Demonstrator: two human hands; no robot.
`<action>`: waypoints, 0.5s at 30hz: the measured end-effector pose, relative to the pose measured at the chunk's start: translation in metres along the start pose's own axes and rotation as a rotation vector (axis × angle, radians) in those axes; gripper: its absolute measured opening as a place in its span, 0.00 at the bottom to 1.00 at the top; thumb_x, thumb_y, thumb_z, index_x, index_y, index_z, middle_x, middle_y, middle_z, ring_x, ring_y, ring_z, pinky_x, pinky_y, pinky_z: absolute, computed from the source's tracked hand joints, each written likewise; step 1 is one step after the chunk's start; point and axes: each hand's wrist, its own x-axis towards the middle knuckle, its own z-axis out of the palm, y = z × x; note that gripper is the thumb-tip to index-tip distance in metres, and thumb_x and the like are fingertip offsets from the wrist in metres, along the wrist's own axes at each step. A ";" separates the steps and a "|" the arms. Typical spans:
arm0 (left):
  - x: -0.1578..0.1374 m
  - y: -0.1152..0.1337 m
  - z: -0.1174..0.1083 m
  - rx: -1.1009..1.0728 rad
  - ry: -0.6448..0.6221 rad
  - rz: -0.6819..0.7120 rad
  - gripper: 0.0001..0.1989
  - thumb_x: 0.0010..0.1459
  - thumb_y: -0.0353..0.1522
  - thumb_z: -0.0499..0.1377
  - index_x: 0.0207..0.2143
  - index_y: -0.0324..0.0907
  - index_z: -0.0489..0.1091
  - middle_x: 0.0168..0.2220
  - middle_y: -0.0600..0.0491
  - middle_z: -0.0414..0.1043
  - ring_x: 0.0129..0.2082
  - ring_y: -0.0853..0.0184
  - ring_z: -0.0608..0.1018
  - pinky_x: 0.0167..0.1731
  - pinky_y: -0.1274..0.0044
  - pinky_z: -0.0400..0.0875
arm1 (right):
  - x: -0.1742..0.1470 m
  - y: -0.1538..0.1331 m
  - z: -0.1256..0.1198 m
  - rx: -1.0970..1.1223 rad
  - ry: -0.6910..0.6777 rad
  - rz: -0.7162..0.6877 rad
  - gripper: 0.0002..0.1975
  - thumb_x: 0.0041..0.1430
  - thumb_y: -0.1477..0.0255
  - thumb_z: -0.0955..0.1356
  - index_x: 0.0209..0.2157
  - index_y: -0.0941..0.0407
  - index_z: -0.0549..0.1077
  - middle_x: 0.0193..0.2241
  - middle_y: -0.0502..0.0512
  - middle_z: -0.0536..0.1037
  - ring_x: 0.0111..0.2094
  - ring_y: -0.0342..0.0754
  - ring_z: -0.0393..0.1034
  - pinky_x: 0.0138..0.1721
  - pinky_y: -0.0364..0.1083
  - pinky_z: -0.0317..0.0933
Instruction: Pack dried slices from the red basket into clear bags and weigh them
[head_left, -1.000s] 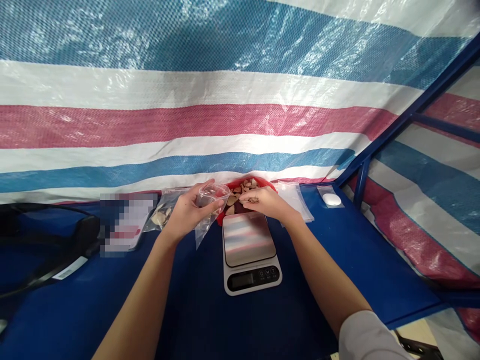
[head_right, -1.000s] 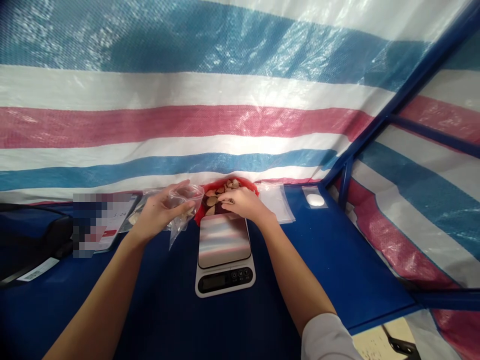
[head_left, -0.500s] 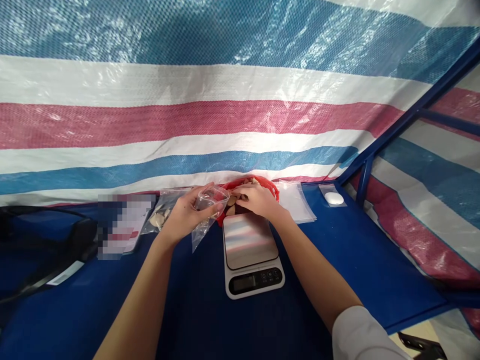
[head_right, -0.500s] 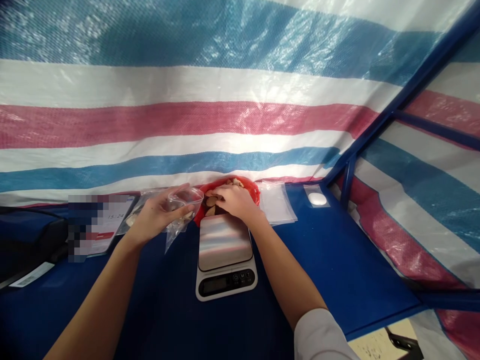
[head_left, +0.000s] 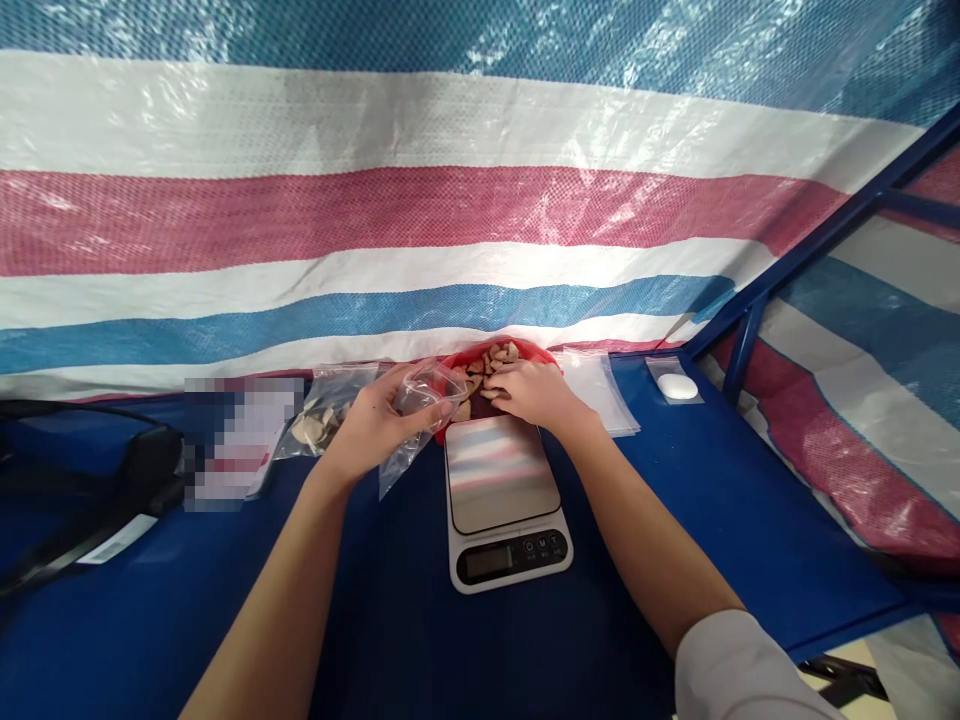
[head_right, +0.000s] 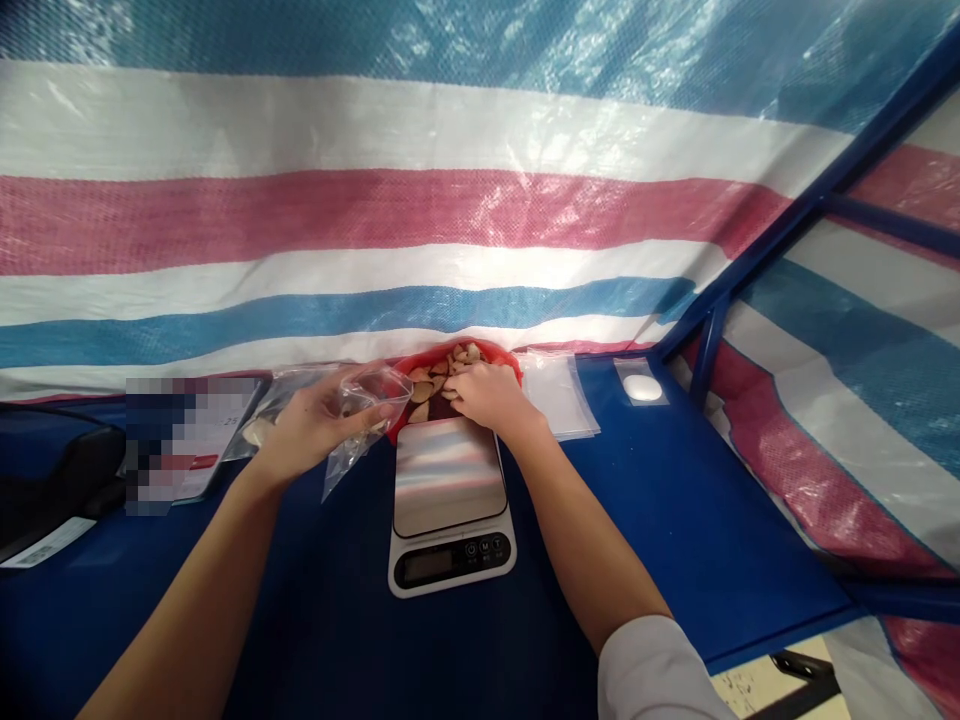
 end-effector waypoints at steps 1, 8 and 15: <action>0.000 0.001 0.000 -0.003 -0.002 -0.001 0.27 0.53 0.47 0.70 0.54 0.48 0.77 0.47 0.50 0.82 0.41 0.57 0.81 0.42 0.67 0.79 | 0.000 -0.002 0.000 -0.013 -0.004 -0.005 0.14 0.69 0.67 0.64 0.44 0.51 0.82 0.49 0.57 0.81 0.55 0.57 0.68 0.40 0.48 0.63; -0.001 0.001 0.002 -0.030 -0.042 0.024 0.23 0.55 0.46 0.69 0.51 0.49 0.79 0.48 0.51 0.81 0.39 0.60 0.82 0.42 0.69 0.80 | 0.000 -0.003 0.002 0.017 0.021 0.043 0.17 0.71 0.69 0.61 0.43 0.50 0.83 0.47 0.56 0.82 0.54 0.56 0.68 0.39 0.48 0.63; 0.000 0.003 0.004 -0.034 -0.020 0.000 0.30 0.53 0.48 0.70 0.55 0.46 0.76 0.53 0.47 0.79 0.48 0.54 0.80 0.51 0.65 0.77 | 0.000 0.007 -0.006 0.293 0.109 -0.001 0.11 0.67 0.65 0.68 0.40 0.52 0.84 0.43 0.56 0.82 0.43 0.50 0.72 0.34 0.45 0.60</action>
